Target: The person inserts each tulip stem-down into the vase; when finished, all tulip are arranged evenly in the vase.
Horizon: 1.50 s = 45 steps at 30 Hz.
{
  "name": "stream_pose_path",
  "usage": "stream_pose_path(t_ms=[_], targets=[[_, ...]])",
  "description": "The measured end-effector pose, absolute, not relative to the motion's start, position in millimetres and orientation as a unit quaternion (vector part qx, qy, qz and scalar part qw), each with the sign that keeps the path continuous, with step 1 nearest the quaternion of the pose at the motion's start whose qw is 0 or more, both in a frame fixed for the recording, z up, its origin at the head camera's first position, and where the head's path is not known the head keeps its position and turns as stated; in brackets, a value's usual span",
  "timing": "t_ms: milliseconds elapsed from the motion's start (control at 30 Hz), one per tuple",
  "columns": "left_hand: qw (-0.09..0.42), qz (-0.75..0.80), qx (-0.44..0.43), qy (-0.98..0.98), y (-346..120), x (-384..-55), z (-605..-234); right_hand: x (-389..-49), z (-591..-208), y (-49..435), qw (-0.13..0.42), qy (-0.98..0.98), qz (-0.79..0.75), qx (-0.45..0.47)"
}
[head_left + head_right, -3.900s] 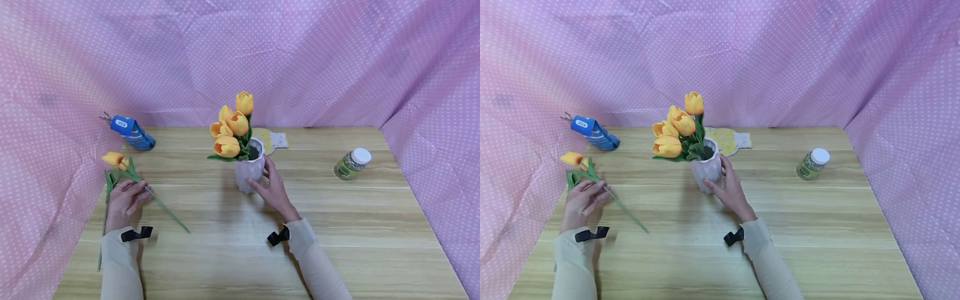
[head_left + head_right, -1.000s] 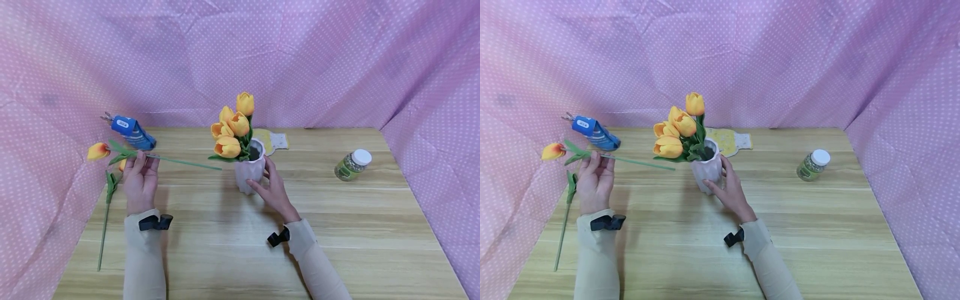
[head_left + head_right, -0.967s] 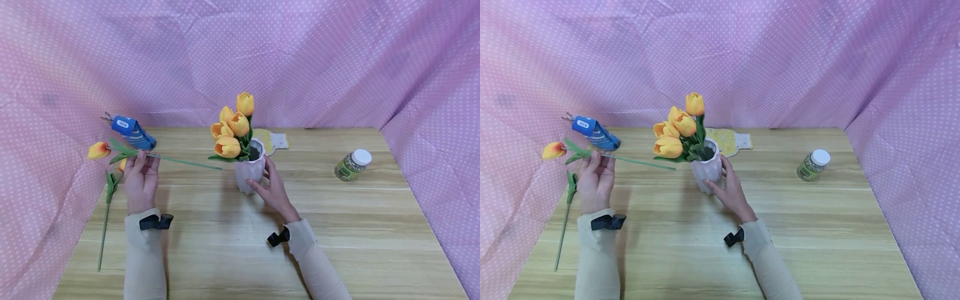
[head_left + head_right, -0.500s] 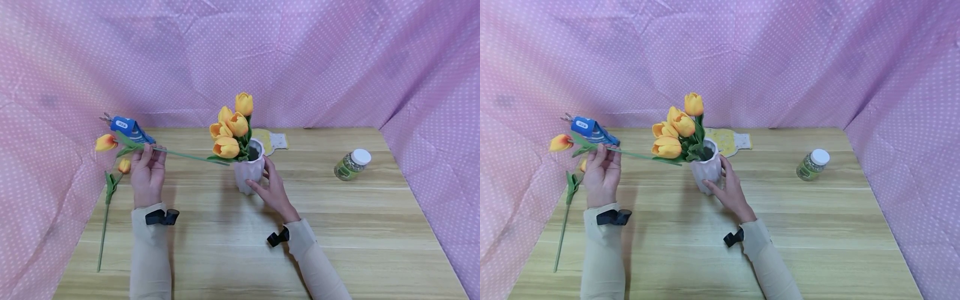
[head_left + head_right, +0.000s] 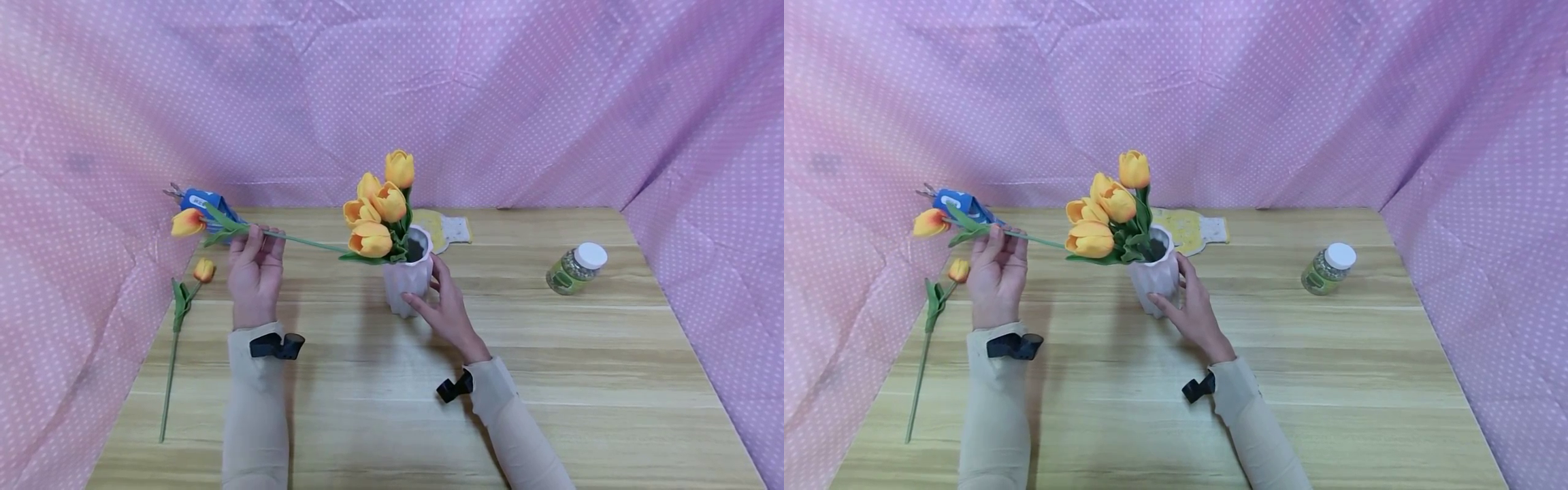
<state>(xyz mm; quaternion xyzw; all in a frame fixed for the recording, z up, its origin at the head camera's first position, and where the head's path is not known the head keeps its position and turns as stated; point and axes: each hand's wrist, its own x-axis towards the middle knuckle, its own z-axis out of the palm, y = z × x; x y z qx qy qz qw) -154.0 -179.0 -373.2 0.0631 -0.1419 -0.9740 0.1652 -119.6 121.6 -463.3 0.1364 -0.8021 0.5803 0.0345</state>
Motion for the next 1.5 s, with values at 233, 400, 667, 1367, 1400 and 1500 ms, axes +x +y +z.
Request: stream_pose_path(t_ms=[233, 400, 667, 1367, 1400, 1500], targets=[[0.171, -0.971, 0.065, -0.157, -169.1, -157.5, -371.5, -121.9, -464.5, 121.1, 0.036, -0.801, 0.581, 0.140], [0.174, -0.969, 0.055, -0.165, -161.8, -160.3, -370.6, -122.9, -465.2, 121.2, 0.039, -0.799, 0.582, 0.144], [0.181, -0.967, 0.052, -0.171, -149.5, -161.7, -369.0, -121.9, -466.0, 121.4, 0.040, -0.800, 0.580, 0.145], [0.315, -0.914, 0.024, -0.254, -128.7, -156.1, -360.6, -120.5, -464.5, 122.2, 0.019, -0.796, 0.592, 0.126], [0.324, -0.909, 0.018, -0.261, -127.8, -155.5, -359.3, -120.3, -464.4, 122.4, 0.021, -0.796, 0.591, 0.127], [0.336, -0.901, -0.005, -0.272, -125.9, -152.0, -355.2, -120.0, -464.7, 123.1, 0.031, -0.798, 0.587, 0.132]])
